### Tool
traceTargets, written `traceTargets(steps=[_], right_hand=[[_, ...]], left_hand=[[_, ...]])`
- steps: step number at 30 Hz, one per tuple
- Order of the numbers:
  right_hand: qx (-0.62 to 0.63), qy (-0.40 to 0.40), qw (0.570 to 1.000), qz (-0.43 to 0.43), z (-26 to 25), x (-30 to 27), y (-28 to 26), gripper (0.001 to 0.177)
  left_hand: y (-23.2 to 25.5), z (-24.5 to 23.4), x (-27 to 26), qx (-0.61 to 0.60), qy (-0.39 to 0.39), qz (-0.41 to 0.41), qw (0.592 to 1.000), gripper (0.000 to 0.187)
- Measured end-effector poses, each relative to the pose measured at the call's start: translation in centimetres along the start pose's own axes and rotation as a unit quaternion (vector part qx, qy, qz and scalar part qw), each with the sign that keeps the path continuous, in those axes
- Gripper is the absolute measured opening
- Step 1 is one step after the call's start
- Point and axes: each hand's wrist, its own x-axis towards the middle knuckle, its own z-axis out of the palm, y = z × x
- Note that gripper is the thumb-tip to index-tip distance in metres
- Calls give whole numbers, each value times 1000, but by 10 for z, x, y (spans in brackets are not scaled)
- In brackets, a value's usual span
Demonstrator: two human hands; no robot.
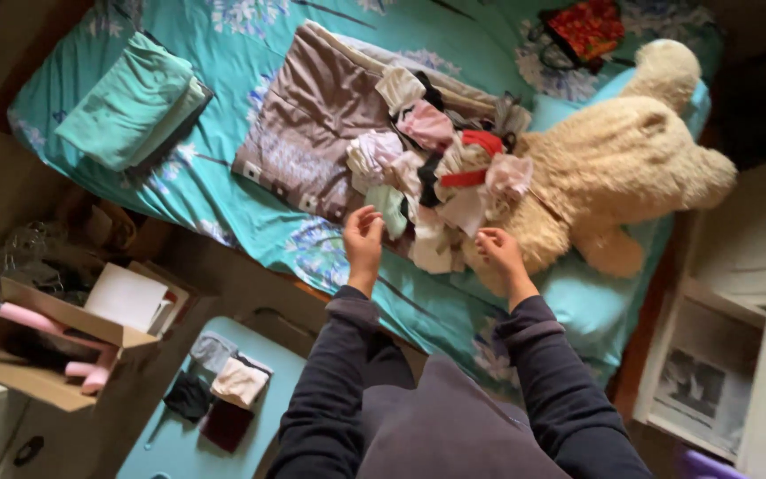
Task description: The person folds several pieces of underwear by hand on a small table, picking them up one by one from a pile on a bed. They fold white, black, maroon, beige, and pink garments, placing each neatly onto the table.
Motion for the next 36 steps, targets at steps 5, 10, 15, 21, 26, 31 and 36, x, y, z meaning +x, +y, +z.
traceTargets(steps=[5,10,15,21,26,31,36], right_hand=[[-88,-6,995,-44,59,93,35,33],[-220,32,972,-74,141,154,25,38],[-350,3,934,-69,195,201,21,53],[-448,-27,888,-101,228,245,15,57],[-469,-35,874,-119,218,297,94,59],[-325,19,941,-92,204,297,81,52],[271,138,944,-130,178,262,6,26]], left_hand=[[-27,-1,90,8,-36,-32,999,28],[-58,-13,160,38,-66,-61,995,29],[-87,-25,198,12,-92,-106,990,26],[-97,-43,218,102,-101,-106,984,26],[-117,-58,227,74,-109,-123,984,27],[-120,-65,229,64,-106,-134,983,27],[-125,-48,216,-22,-125,-181,975,35]])
